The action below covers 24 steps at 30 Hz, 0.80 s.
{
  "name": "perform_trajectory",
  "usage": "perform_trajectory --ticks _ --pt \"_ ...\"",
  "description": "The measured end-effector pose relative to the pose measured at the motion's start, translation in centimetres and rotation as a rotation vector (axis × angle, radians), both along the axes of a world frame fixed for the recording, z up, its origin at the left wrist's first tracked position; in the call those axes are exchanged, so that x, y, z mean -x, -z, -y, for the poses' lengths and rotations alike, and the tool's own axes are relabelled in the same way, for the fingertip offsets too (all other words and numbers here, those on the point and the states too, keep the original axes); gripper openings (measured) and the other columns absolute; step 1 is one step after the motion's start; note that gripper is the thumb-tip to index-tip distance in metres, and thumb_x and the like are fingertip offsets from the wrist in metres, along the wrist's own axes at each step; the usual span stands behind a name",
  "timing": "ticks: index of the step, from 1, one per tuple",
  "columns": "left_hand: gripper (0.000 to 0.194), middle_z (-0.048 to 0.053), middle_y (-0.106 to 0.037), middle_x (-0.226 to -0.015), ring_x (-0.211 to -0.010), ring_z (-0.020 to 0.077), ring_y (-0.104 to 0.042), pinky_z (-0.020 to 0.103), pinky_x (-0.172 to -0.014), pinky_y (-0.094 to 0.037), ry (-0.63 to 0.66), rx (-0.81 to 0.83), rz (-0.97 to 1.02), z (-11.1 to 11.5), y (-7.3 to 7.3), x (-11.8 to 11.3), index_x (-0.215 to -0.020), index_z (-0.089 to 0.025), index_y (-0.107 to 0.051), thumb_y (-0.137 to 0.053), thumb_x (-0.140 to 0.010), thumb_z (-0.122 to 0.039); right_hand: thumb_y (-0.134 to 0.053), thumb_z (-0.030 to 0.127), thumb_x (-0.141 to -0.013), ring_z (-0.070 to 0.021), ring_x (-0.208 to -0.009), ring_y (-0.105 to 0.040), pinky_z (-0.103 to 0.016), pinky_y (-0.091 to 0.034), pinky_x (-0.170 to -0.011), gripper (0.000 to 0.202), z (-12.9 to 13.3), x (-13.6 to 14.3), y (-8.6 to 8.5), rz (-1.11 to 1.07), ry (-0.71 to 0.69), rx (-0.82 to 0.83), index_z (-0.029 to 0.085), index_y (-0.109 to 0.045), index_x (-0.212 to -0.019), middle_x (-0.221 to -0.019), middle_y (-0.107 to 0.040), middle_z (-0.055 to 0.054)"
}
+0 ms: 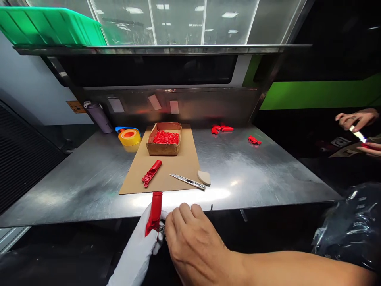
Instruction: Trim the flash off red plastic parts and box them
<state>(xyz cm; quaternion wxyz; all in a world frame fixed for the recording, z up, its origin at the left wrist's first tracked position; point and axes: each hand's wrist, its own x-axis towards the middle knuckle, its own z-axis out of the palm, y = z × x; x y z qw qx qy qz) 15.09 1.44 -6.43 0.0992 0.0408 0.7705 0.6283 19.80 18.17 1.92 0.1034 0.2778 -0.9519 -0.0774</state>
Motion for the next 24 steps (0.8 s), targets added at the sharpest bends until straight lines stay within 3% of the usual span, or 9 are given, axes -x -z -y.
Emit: perform_trajectory --ticks 3,10,17,24 --pt "0.037 0.006 -0.070 -0.088 -0.079 0.0221 -0.062 0.036 -0.078 -0.054 0.013 0.022 0.018 -0.3 -0.6 0.0 -0.111 -0.015 -0.064 -0.060 -0.077 -0.029 -0.065 0.025 -0.080 -0.0239 -0.065 -0.041 -0.035 -0.039 -0.053 0.015 -0.2 0.1 0.4 0.029 -0.034 -0.007 0.013 -0.056 -0.079 -0.074 -0.046 -0.009" --pt "0.034 0.003 -0.068 -0.079 -0.072 0.0211 -0.060 0.033 -0.072 -0.054 0.004 -0.027 0.075 -0.8 -2.6 0.0 -0.102 -0.018 -0.067 -0.064 -0.070 -0.028 -0.060 0.013 -0.078 -0.0239 -0.061 -0.043 -0.033 -0.037 -0.049 0.005 -0.2 0.0 0.8 0.024 -0.038 0.024 0.013 -0.057 -0.082 -0.073 -0.047 -0.008" --pt "0.024 0.000 -0.060 -0.065 -0.058 0.0170 -0.051 0.028 -0.057 -0.049 0.031 -0.016 0.099 -0.3 -1.8 0.3 -0.091 -0.018 -0.068 -0.062 -0.068 -0.024 -0.063 0.020 -0.077 -0.0248 -0.065 -0.042 -0.035 -0.038 -0.053 0.011 -0.2 0.0 -0.1 0.023 -0.007 0.034 0.014 -0.055 -0.081 -0.075 -0.046 -0.009" --pt "0.043 0.003 -0.068 -0.082 -0.075 0.0227 -0.060 0.034 -0.076 -0.053 0.034 -0.017 0.078 0.1 -1.5 0.2 -0.114 -0.020 -0.065 -0.062 -0.071 -0.023 -0.068 0.030 -0.078 -0.0240 -0.067 -0.040 -0.035 -0.038 -0.056 0.022 0.0 0.3 0.2 0.035 -0.007 0.029 0.013 -0.055 -0.080 -0.076 -0.046 -0.009"
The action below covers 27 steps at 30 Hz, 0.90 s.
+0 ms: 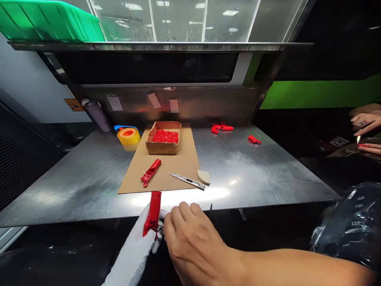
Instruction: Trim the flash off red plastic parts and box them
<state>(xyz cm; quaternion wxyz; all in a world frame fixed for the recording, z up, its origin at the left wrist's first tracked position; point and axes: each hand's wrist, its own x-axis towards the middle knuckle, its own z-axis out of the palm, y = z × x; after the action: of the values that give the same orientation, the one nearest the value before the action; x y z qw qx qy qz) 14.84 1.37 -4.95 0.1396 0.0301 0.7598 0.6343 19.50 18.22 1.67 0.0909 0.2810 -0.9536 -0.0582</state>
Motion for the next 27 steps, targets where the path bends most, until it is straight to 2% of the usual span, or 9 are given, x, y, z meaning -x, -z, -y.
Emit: perform_trajectory --ticks 3,5,9,12,19,23,27 --pt "0.046 0.006 -0.070 -0.097 -0.087 0.0249 -0.062 0.036 -0.085 -0.052 0.002 0.001 0.002 0.0 0.3 0.1 -0.119 -0.020 -0.063 -0.062 -0.073 -0.023 -0.070 0.031 -0.075 -0.0238 -0.068 -0.041 -0.036 -0.040 -0.058 0.024 0.0 0.1 0.0 0.030 -0.001 -0.009 0.013 -0.056 -0.080 -0.075 -0.046 -0.009" --pt "0.047 0.006 -0.069 -0.098 -0.089 0.0246 -0.062 0.036 -0.087 -0.052 0.013 0.003 0.006 0.0 0.5 0.2 -0.121 -0.020 -0.061 -0.061 -0.075 -0.024 -0.070 0.029 -0.076 -0.0239 -0.067 -0.041 -0.036 -0.040 -0.057 0.022 0.0 0.2 0.0 0.037 -0.010 -0.022 0.012 -0.056 -0.080 -0.075 -0.045 -0.009" --pt "0.033 0.000 -0.060 -0.072 -0.065 0.0183 -0.053 0.029 -0.066 -0.051 0.057 -0.016 0.023 -0.2 0.2 0.2 -0.110 -0.019 -0.064 -0.059 -0.079 -0.028 -0.065 0.020 -0.079 -0.0237 -0.063 -0.043 -0.034 -0.040 -0.051 0.012 0.1 0.2 0.5 0.045 -0.033 -0.032 0.012 -0.057 -0.082 -0.074 -0.046 -0.009" --pt "0.028 -0.001 -0.056 -0.067 -0.058 0.0161 -0.047 0.027 -0.056 -0.046 0.067 -0.054 0.035 -0.5 0.0 0.2 -0.106 -0.018 -0.065 -0.058 -0.080 -0.028 -0.063 0.016 -0.079 -0.0231 -0.062 -0.043 -0.032 -0.040 -0.049 0.008 0.0 0.1 0.8 0.039 -0.047 -0.028 0.012 -0.057 -0.083 -0.073 -0.047 -0.008" --pt "0.019 0.001 -0.061 -0.073 -0.065 0.0173 -0.051 0.030 -0.066 -0.049 0.039 -0.066 0.010 -0.7 0.1 0.5 -0.091 -0.018 -0.067 -0.063 -0.074 -0.025 -0.068 0.021 -0.075 -0.0257 -0.067 -0.043 -0.038 -0.044 -0.057 0.017 -0.3 0.3 0.2 0.038 0.024 -0.004 0.014 -0.055 -0.084 -0.077 -0.047 -0.009" --pt "0.020 -0.001 -0.053 -0.069 -0.058 0.0141 -0.044 0.027 -0.056 -0.044 0.109 -0.104 0.043 -0.8 0.2 0.2 -0.098 -0.018 -0.064 -0.056 -0.081 -0.028 -0.071 0.024 -0.076 -0.0254 -0.068 -0.044 -0.039 -0.045 -0.061 0.020 -0.5 0.6 -0.2 0.075 0.012 0.015 0.014 -0.054 -0.083 -0.078 -0.049 -0.010" --pt "0.026 -0.002 -0.050 -0.071 -0.059 0.0131 -0.042 0.025 -0.055 -0.041 0.158 -0.110 0.062 -0.7 0.5 0.2 -0.107 -0.017 -0.060 -0.053 -0.085 -0.029 -0.072 0.021 -0.080 -0.0244 -0.065 -0.046 -0.035 -0.043 -0.056 0.019 -0.7 1.0 0.0 0.136 -0.026 -0.006 0.013 -0.055 -0.084 -0.078 -0.051 -0.009"
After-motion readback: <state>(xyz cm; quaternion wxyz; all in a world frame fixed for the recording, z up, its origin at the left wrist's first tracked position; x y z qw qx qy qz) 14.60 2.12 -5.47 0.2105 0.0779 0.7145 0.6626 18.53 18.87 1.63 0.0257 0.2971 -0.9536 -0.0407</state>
